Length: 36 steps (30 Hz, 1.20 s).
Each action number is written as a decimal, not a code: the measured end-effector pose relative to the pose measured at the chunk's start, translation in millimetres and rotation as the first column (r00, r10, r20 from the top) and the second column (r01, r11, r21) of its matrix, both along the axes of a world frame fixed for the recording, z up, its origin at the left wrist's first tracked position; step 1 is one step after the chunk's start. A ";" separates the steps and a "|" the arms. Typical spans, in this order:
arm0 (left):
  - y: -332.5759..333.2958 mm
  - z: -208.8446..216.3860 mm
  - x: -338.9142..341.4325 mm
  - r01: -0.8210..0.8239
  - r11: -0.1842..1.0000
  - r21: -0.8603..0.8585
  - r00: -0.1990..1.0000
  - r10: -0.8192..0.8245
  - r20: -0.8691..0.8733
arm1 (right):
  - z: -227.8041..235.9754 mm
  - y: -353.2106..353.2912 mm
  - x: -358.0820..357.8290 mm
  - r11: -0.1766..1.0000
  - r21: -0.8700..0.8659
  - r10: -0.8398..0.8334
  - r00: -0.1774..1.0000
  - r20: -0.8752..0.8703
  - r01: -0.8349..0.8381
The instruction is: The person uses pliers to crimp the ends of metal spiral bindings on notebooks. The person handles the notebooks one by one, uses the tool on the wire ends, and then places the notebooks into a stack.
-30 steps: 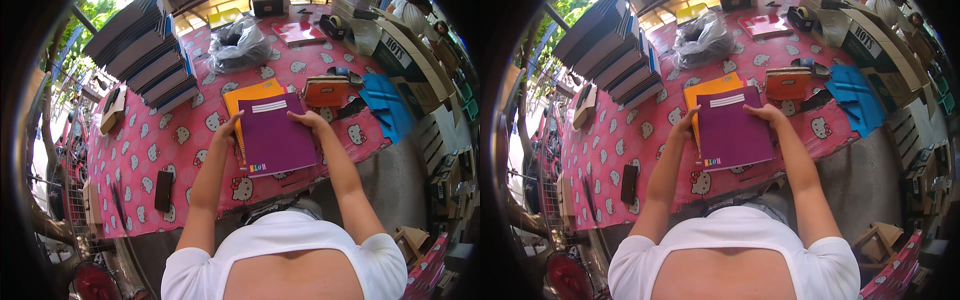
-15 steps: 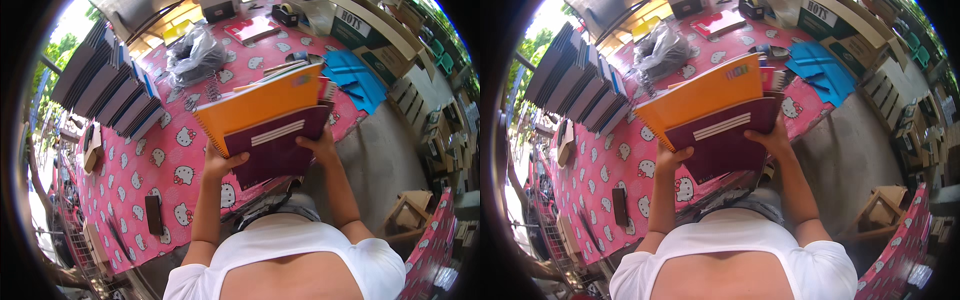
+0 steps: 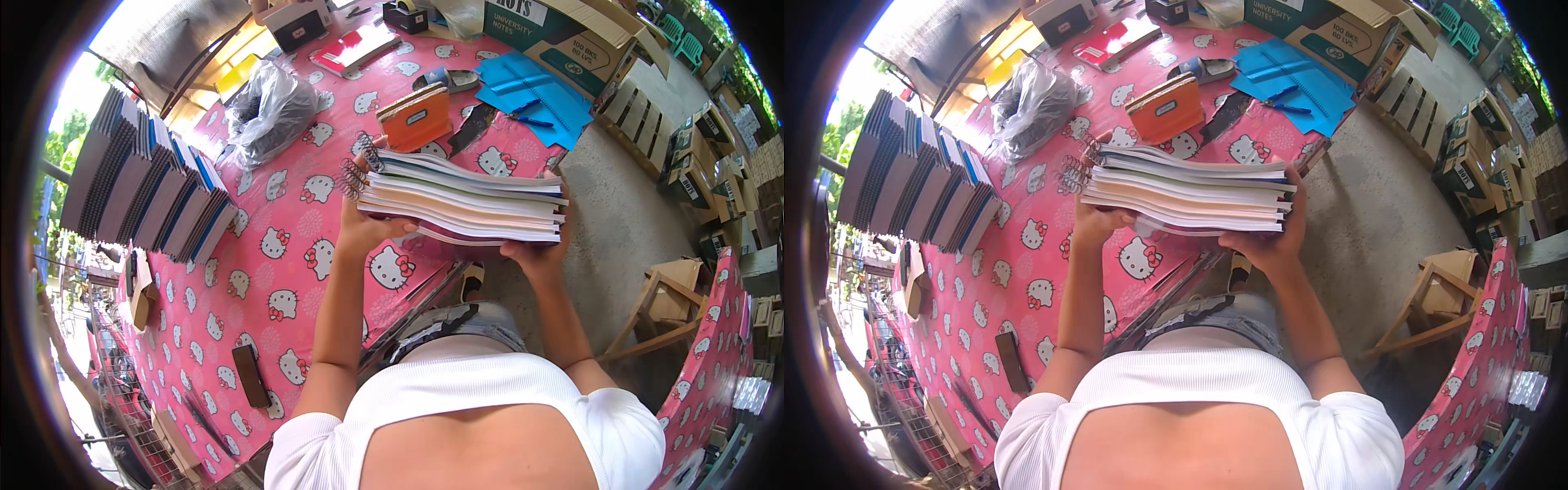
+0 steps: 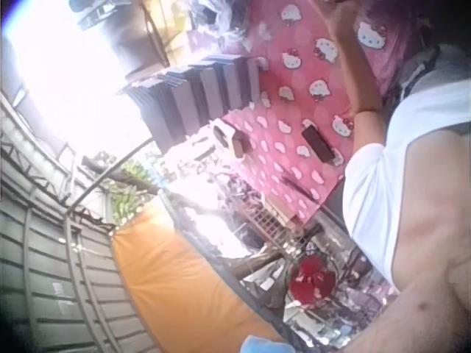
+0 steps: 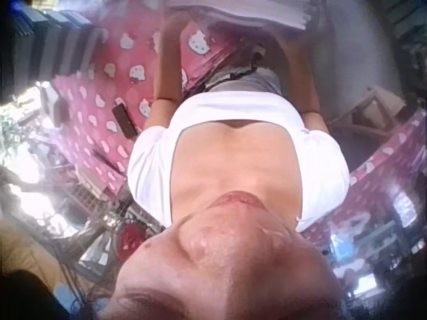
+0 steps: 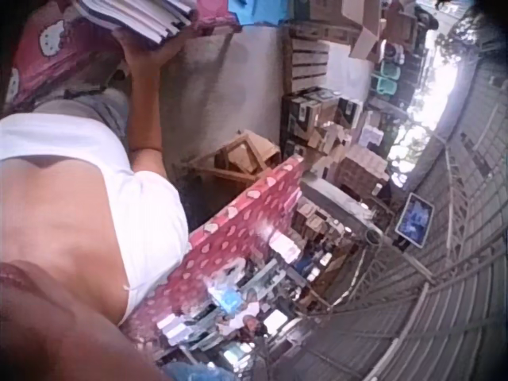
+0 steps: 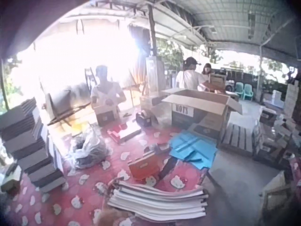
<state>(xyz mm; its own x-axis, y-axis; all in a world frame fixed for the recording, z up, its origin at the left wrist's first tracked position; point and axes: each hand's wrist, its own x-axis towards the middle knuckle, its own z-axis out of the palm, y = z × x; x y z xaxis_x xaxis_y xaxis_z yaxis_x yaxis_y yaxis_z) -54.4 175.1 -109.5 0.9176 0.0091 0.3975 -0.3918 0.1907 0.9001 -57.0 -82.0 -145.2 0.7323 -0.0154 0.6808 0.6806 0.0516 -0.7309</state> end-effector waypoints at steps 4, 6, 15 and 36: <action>4.3 11.7 -0.9 -0.003 0.997 -0.074 0.997 0.008 0.075 | 19.5 13.4 3.1 0.995 0.095 -0.001 0.998 0.065 -0.005; 18.8 -3.4 -2.1 -0.069 0.996 0.052 0.980 0.058 0.188 | 13.4 6.9 2.8 0.999 0.037 -0.008 0.997 0.076 0.005; 21.2 -39.9 -13.1 -0.005 0.995 0.101 0.955 0.035 -0.293 | -10.8 11.3 -12.0 0.992 0.044 0.130 0.947 -0.294 -0.122; 24.5 21.4 22.9 -0.349 0.920 -0.180 0.934 0.357 0.017 | -17.5 4.5 8.3 0.992 0.052 0.126 0.952 -0.280 -0.116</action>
